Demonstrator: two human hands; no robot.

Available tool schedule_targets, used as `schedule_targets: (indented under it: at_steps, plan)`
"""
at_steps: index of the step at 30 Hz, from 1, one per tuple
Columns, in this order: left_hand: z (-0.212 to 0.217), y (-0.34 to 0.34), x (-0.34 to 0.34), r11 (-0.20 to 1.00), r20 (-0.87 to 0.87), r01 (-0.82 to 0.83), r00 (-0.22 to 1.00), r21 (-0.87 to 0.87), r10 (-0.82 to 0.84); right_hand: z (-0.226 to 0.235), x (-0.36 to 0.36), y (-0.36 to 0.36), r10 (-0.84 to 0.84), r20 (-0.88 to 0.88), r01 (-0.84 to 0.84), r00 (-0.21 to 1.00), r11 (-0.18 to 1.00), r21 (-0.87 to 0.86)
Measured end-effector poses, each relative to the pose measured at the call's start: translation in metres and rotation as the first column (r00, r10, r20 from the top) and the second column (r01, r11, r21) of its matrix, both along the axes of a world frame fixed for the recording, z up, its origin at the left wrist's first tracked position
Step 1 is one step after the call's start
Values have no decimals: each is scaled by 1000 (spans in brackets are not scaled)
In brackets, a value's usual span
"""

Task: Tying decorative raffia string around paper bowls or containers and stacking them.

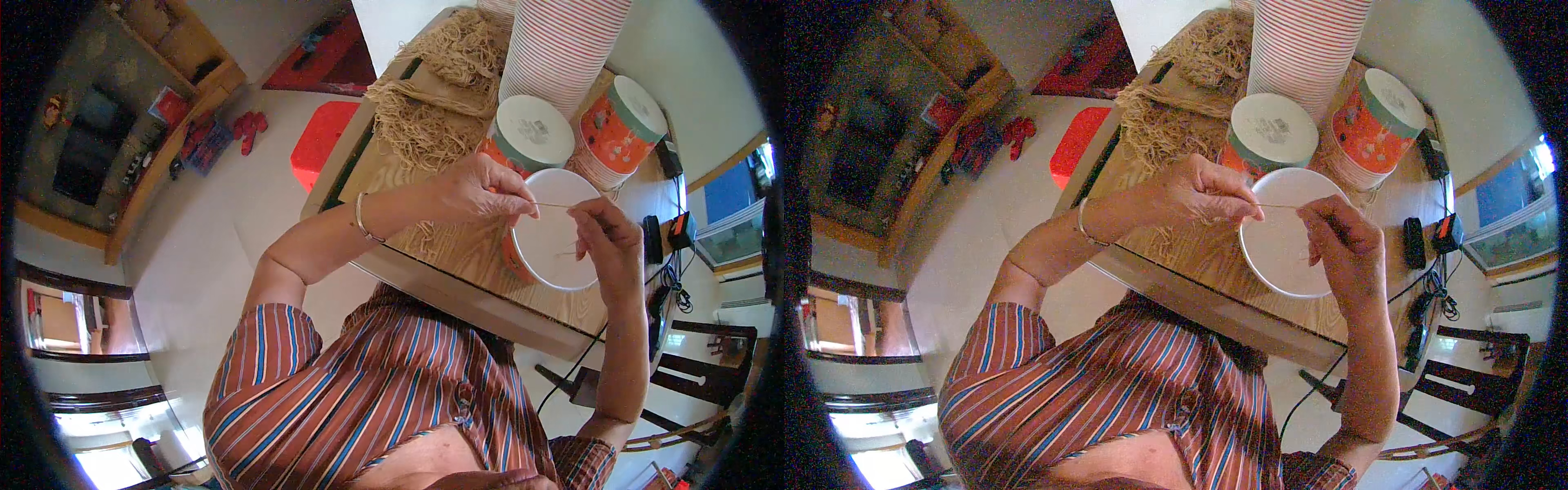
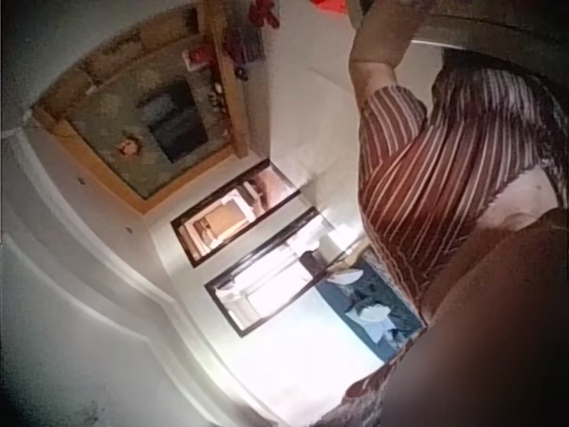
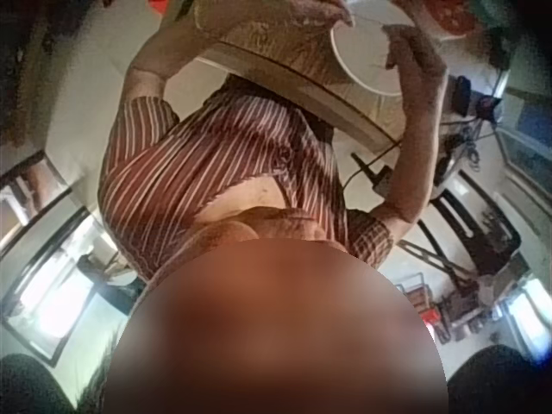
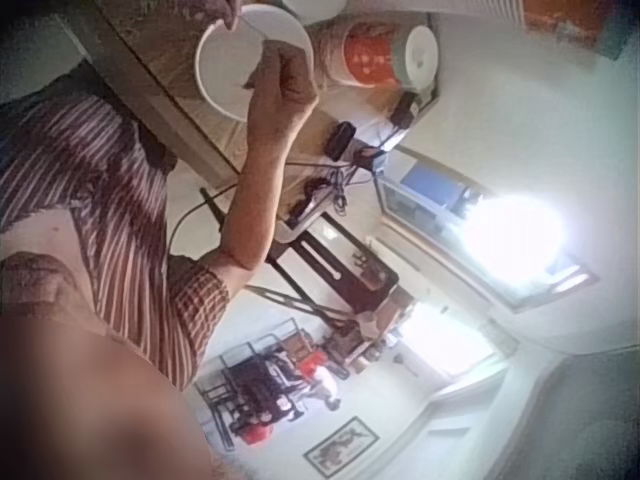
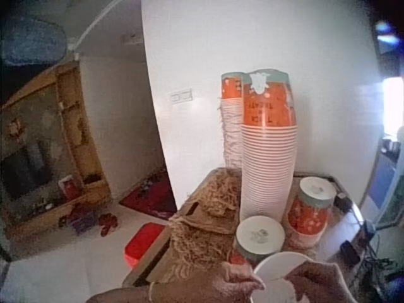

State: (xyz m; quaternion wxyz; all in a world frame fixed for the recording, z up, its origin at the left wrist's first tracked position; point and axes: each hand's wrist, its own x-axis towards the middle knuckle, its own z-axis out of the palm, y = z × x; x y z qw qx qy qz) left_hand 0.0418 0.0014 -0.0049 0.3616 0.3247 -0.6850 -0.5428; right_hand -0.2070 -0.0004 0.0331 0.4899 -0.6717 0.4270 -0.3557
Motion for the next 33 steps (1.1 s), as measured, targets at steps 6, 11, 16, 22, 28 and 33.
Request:
schedule_targets:
  at_steps: [6, 11, 16, 22, 28, 33]
  plan:
    - [11, 3, -6, 912, 278, -85, 937, -402, 210, -17, 5, 0, -67, -422, -124, 904, 904, -410]
    - [20, -1, -16, 871, 462, 44, 860, -489, 216, -4, 31, 9, 100, 54, -107, 994, 983, 148]
    - [32, 0, -20, 864, 538, 77, 809, -498, 238, -18, 33, 1, 170, -90, -166, 981, 985, 54]
    - [28, -4, -18, 837, 514, 46, 807, -545, 290, -22, 31, 4, 50, -146, -53, 988, 998, -14]
    - [22, -7, -11, 893, 487, 13, 842, -450, 234, -30, 23, 0, -46, -160, 15, 986, 981, -193]
    - [21, -8, -1, 919, 339, -280, 867, -279, 367, -18, 18, 6, -120, 123, 103, 985, 985, 136]
